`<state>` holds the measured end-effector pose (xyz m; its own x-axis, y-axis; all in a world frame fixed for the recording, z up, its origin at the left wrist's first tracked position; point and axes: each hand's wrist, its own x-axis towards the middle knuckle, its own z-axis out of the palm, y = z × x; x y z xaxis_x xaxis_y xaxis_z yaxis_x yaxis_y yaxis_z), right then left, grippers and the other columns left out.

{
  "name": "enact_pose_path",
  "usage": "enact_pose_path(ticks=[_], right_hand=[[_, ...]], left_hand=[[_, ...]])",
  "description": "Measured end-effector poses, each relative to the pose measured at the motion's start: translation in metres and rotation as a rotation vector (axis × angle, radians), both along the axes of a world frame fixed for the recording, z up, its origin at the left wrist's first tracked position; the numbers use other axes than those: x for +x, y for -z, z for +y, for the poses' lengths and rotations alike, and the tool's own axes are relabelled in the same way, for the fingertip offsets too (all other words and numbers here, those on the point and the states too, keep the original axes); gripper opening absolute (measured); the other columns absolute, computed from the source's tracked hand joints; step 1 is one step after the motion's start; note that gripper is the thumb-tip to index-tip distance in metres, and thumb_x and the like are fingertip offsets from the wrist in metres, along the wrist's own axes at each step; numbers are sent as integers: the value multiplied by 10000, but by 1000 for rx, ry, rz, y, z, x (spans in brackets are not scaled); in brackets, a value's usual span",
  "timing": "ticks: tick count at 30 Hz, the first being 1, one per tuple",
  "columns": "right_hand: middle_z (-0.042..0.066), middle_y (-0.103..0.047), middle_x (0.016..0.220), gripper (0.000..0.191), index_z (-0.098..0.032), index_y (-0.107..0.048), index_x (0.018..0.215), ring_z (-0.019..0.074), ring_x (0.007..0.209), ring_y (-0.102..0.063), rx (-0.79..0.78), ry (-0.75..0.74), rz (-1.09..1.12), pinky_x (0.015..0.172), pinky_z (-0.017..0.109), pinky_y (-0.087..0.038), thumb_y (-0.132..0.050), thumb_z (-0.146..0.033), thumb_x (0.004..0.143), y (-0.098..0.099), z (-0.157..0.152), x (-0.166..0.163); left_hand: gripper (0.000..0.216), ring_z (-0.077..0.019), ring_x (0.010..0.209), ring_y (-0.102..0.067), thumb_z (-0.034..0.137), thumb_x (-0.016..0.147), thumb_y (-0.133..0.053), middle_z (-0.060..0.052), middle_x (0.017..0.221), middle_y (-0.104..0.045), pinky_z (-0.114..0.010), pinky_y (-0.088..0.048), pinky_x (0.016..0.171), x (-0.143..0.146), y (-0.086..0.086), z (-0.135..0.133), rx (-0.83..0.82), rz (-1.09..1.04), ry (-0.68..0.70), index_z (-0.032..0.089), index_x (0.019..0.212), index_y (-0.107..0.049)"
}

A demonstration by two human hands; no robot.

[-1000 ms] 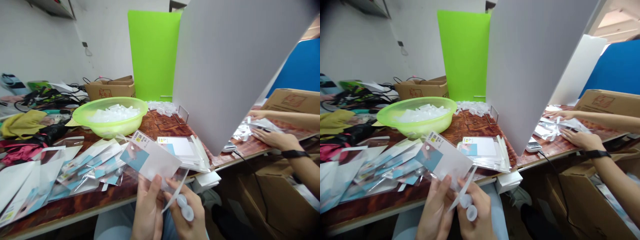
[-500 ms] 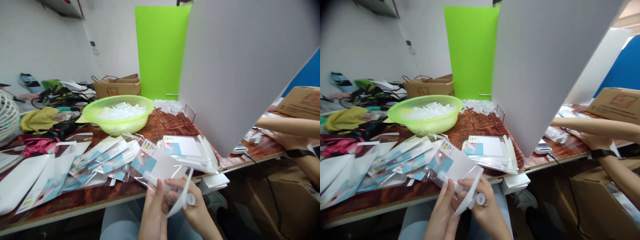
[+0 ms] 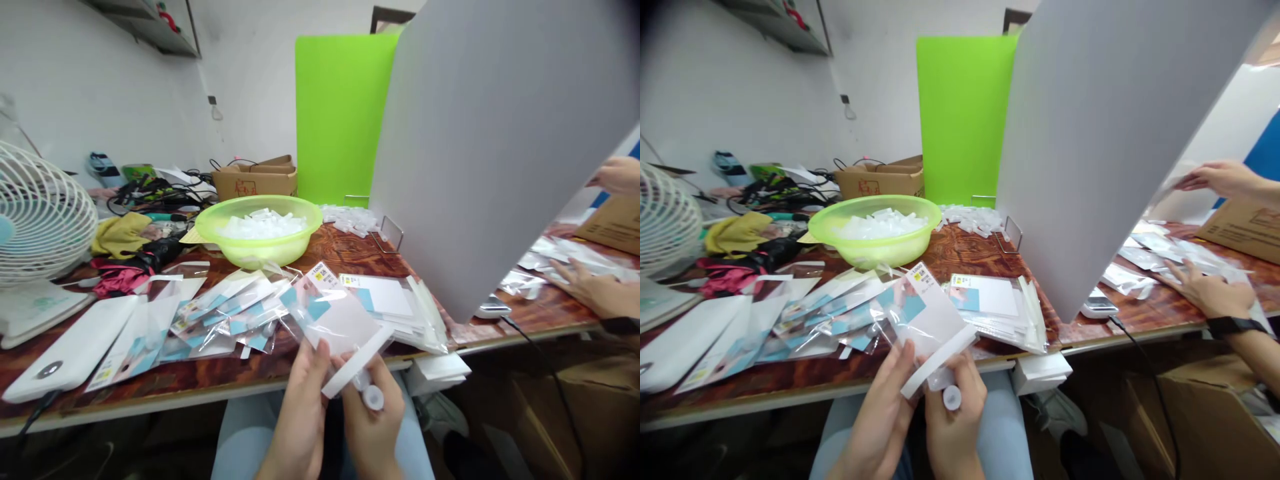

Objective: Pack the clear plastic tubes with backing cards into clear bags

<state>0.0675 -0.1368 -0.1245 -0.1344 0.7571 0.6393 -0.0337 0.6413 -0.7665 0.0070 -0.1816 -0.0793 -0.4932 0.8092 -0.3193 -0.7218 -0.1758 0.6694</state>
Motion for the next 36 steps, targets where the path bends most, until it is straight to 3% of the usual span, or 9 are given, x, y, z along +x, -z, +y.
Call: enact_pose_path(ticks=[4,8,11,14,18,22,26,32,36], right_hand=[[-35,-612,691,93,-236,-583,860,114,578,-570,135,-51,-18,559,211,-447,-582,-144,849,-14,5,9],[19,-667,716,107,-208,-621,956,163,591,-623,235,255,-321,564,255,-454,-578,-270,879,-23,40,33],[64,-682,626,468,-150,-597,1229,252,527,-638,209,566,-870,481,299,-388,-627,-398,833,-22,70,46],[43,-662,549,429,-188,-656,1160,260,467,-619,242,650,-1123,449,284,-298,-677,-398,787,-20,79,50],[13,-703,674,111,-229,-676,889,196,495,-607,363,616,-989,495,281,-308,-585,-276,846,-13,63,49],[47,-688,742,158,-163,-633,962,189,625,-617,544,434,-690,605,289,-391,-490,-188,897,1,44,54],[70,-620,690,223,-118,-604,1082,179,589,-563,625,205,-487,554,292,-399,-479,-185,910,10,24,60],[-11,-680,752,181,-263,-412,1102,115,466,-548,27,3,225,464,235,-443,-431,-168,949,5,-4,55],[38,-651,965,71,-212,-535,893,154,791,-636,-141,203,206,693,283,-490,-550,-281,905,4,11,66]], left_hand=[[277,-167,876,-697,328,827,-676,-56,981,-731,-234,-572,751,-24,-21,2,-7,30,-270,186,1063,-649],[230,-199,979,-688,288,936,-484,-97,1035,-723,-277,-594,778,-72,-45,7,170,117,-500,151,999,-658],[260,-216,963,-698,239,943,-437,-146,1000,-728,-275,-606,735,-104,-53,3,96,107,-418,99,912,-654],[277,-152,664,-708,134,923,-398,-78,801,-740,-247,-597,578,-111,-45,-4,-55,99,-332,100,884,-669],[155,-138,539,-650,258,839,-604,-44,646,-700,-223,-545,520,-77,-16,-9,-83,194,-185,126,814,-682],[438,-213,749,-693,516,700,-741,-102,841,-729,-280,-556,629,-28,13,-4,-120,285,156,131,904,-691],[553,-245,934,-674,543,665,-762,-128,1034,-710,-315,-560,751,7,20,6,-104,142,177,143,1032,-662],[319,-212,814,-680,276,659,-801,-59,888,-725,-357,-598,721,12,13,21,-16,-33,-208,143,898,-636],[226,-196,834,-682,173,785,-678,-82,988,-725,-368,-609,715,-1,11,26,-81,24,-40,133,1003,-635]])
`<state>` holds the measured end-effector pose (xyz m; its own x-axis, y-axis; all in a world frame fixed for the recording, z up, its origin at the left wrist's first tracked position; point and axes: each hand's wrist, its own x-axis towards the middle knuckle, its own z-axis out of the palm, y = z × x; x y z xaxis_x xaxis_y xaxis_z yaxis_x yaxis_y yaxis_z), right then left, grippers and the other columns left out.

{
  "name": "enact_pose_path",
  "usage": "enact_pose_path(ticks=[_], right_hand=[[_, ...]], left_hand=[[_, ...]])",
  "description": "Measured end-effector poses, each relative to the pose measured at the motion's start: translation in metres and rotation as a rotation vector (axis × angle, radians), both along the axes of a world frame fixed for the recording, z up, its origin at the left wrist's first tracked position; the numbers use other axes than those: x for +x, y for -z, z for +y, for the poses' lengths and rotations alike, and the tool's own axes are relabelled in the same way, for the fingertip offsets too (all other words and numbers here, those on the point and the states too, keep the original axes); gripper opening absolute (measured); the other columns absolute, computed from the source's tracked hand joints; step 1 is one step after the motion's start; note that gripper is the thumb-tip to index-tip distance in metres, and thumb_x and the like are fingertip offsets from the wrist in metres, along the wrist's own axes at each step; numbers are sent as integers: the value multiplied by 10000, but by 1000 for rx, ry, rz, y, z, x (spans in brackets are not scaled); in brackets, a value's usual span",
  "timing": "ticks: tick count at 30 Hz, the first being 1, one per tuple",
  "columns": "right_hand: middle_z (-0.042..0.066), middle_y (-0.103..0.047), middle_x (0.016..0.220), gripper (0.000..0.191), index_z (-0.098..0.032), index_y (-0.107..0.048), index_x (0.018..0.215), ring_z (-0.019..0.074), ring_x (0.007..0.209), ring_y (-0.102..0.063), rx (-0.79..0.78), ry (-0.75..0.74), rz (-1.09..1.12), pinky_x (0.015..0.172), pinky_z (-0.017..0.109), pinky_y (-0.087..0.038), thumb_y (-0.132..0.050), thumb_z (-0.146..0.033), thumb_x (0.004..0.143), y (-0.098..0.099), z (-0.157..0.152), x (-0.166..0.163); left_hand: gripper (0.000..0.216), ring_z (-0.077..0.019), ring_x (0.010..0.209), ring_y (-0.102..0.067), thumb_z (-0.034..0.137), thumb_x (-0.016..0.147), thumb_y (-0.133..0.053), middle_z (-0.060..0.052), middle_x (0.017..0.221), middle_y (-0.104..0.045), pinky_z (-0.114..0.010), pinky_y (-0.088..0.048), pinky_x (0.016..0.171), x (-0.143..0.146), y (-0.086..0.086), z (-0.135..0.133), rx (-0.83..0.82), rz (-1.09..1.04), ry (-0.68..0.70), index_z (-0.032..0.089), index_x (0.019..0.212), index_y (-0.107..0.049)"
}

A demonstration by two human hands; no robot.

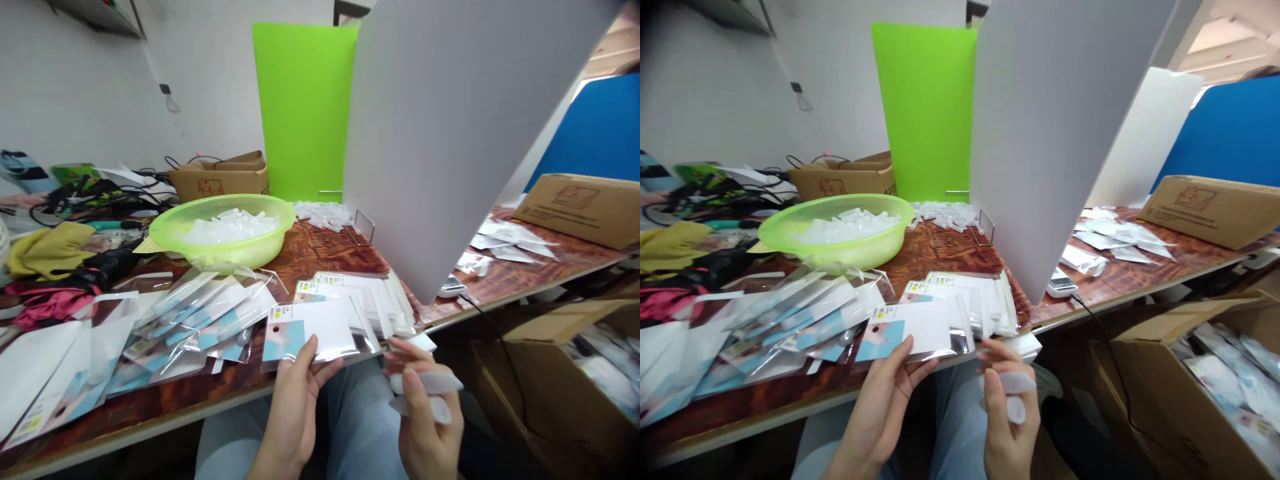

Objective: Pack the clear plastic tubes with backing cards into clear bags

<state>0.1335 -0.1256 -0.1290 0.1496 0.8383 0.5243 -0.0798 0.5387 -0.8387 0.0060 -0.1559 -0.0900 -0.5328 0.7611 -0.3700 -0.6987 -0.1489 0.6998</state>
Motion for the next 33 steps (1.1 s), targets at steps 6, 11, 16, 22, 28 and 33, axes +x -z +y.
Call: enact_pose_path(ticks=[6,11,16,22,28,33], right_hand=[[5,-631,768,452,-178,-612,1045,141,650,-567,-424,146,-7,633,270,-450,-707,-501,743,15,16,16],[-75,-587,572,470,-232,-471,1026,108,548,-545,-511,-71,227,577,206,-438,-762,-443,723,16,4,7],[-29,-630,598,365,-204,-567,968,112,549,-576,-634,-533,404,577,223,-468,-724,-459,761,-9,-12,-13],[36,-715,720,277,-201,-641,1044,167,649,-680,-587,-438,386,668,293,-556,-665,-377,832,-8,-13,-12],[42,-738,743,248,-229,-721,1015,186,641,-691,-333,-391,-35,592,257,-561,-684,-354,803,8,-13,-5],[62,-743,857,317,-242,-740,1004,211,723,-686,-318,-323,-129,648,300,-565,-736,-410,735,-2,-15,-8]], left_hand=[[270,-232,627,-697,315,882,-562,-142,775,-723,-303,-561,531,-16,-3,-4,-230,136,312,67,974,-616],[311,-143,496,-589,398,694,-772,2,543,-613,-252,-518,489,-19,-1,-14,-127,151,173,134,776,-629],[620,-232,1000,-662,313,621,-835,-64,1069,-710,-273,-565,780,-11,-1,-21,-17,79,48,192,1179,-596],[700,-217,899,-691,260,625,-829,-55,1039,-725,-258,-583,695,-10,-6,-28,-43,117,-92,207,1265,-550],[534,-198,821,-692,283,647,-832,-72,997,-733,-263,-582,654,-5,-5,-25,20,64,36,171,1124,-619],[436,-198,770,-692,426,687,-795,-86,941,-732,-257,-569,628,1,0,-22,48,52,117,156,995,-644]])
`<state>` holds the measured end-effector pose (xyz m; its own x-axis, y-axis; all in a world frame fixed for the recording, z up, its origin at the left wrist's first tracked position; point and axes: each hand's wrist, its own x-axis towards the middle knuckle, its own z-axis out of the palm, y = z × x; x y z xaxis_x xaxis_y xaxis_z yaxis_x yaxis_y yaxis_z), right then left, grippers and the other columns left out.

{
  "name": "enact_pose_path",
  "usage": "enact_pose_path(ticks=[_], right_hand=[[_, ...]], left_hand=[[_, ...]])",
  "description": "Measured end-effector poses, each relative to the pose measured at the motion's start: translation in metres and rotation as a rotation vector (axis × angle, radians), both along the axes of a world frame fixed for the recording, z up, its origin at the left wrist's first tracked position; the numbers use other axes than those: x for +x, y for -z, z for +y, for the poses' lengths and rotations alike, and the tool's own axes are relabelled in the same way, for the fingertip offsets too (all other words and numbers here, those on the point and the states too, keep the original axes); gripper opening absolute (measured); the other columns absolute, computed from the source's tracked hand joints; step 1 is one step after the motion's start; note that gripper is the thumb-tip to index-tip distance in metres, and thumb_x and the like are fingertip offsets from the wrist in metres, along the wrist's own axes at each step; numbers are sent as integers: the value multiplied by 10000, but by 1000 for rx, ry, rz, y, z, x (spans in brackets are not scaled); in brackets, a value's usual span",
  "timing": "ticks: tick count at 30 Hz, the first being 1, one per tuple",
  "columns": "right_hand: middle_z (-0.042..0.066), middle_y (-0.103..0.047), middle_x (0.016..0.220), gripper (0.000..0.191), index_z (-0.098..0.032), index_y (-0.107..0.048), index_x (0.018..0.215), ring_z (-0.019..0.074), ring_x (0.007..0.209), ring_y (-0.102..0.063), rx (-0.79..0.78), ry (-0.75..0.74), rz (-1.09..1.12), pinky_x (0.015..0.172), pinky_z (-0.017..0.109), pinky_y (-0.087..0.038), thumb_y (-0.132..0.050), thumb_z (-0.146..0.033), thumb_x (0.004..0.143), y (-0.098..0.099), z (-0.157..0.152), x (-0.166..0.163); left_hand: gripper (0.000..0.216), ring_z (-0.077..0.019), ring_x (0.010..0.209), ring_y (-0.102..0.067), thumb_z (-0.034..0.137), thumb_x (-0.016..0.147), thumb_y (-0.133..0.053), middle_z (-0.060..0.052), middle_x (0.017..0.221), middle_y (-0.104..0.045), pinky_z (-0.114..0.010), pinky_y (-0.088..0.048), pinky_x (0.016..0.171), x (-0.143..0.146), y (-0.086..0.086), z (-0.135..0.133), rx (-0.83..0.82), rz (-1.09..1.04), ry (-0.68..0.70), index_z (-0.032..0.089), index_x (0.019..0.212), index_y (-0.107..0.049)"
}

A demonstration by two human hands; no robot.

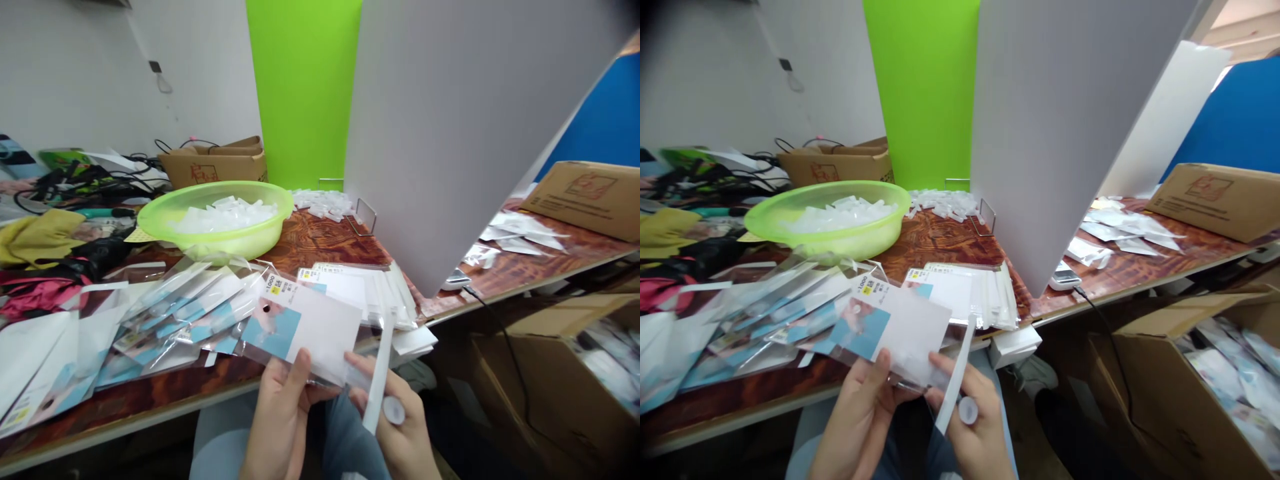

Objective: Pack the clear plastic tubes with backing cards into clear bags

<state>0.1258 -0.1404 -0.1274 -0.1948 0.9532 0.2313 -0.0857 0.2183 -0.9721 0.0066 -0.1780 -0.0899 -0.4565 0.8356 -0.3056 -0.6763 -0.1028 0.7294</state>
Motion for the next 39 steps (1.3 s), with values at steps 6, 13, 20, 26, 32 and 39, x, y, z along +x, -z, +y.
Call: enact_pose_path(ticks=[6,13,20,26,32,39], right_hand=[[-25,-642,583,239,-253,-625,974,92,404,-517,-169,-142,329,395,183,-408,-653,-433,820,5,-2,-3],[58,-752,830,118,-288,-787,877,210,714,-717,358,-266,-95,621,301,-609,-713,-305,786,-7,29,-2],[54,-730,861,109,-241,-768,879,172,682,-685,380,-132,-131,612,269,-586,-685,-249,809,-9,28,-19],[105,-667,1091,335,-212,-620,1198,187,820,-693,746,181,-446,611,256,-556,-620,-195,863,-16,38,-23],[77,-671,1227,262,-205,-673,1124,185,678,-719,841,430,-957,461,255,-487,-527,-204,906,-4,51,-21],[111,-735,1023,177,-171,-686,992,233,876,-715,916,589,-523,785,332,-540,-616,-102,845,7,47,-27]], left_hand=[[366,-224,817,-689,460,688,-783,-79,876,-726,-294,-555,715,1,2,1,41,6,67,157,845,-650],[389,-241,748,-693,479,696,-766,-119,862,-735,-316,-566,634,-4,15,-10,14,208,243,145,886,-703],[451,-205,752,-687,468,609,-829,-88,889,-738,-270,-574,635,-6,13,-14,-102,154,46,159,916,-710],[296,-209,978,-671,451,714,-757,-28,1034,-726,-309,-591,817,-73,-29,-25,45,204,-515,226,888,-678],[269,-210,693,-693,295,831,-567,-103,961,-737,-259,-577,461,-141,-44,-53,-282,320,-333,144,1009,-701],[353,-63,447,-572,110,918,-346,-7,618,-665,-116,-460,400,-167,-40,-50,-53,166,-495,140,894,-697]])
